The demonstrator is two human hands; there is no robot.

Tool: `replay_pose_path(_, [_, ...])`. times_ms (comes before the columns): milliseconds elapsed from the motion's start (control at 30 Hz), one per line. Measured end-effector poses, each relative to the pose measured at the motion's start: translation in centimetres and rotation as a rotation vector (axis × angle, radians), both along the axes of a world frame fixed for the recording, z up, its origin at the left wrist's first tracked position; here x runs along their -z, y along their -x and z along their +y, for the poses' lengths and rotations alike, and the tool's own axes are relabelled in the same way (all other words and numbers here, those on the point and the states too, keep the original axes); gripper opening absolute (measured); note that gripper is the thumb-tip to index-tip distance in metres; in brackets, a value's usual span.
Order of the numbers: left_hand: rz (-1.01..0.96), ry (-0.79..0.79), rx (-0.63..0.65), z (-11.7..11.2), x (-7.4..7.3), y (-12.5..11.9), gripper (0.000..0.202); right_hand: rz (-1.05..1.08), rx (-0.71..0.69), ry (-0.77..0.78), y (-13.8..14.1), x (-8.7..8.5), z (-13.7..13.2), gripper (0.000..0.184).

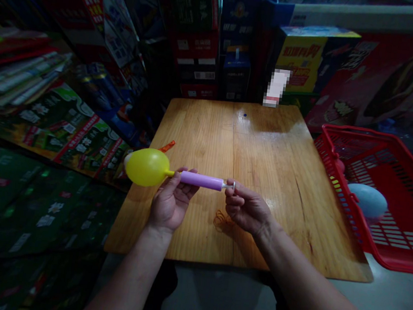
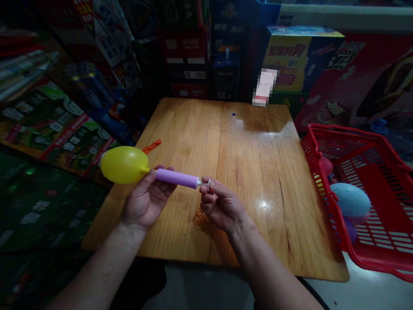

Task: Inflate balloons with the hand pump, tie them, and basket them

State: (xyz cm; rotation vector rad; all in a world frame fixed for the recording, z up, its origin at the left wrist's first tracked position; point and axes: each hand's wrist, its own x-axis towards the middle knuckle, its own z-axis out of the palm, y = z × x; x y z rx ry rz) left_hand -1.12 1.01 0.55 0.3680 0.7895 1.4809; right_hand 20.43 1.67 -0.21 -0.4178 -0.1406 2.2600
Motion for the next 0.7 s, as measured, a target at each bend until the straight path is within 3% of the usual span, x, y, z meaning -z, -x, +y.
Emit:
replay_pose_path(200, [0.021, -0.048, -0.13, 0.3, -0.7, 1.4, 0.02, 0.006, 0.059, -0.036, -1.6, -0.6, 0.5, 0.016])
replay_pose_path(367, [-0.036, 0.007, -0.005, -0.5, 0.4, -0.7, 0.021, 0.017, 0.028, 0.022, 0.3, 0.5, -0.6, 0.019])
replay_pose_path(467, [-0.041, 0.034, -0.015, -0.5, 0.9, -1.3, 0.022, 0.008, 0.032, -0.002, 1.3, 0.7, -0.9, 0.02])
replay_pose_path(700, [-0.026, 0.044, -0.078, 0.4, 0.0, 0.5, 0.019, -0.019, 0.024, -0.023, -0.8, -0.3, 0.5, 0.016])
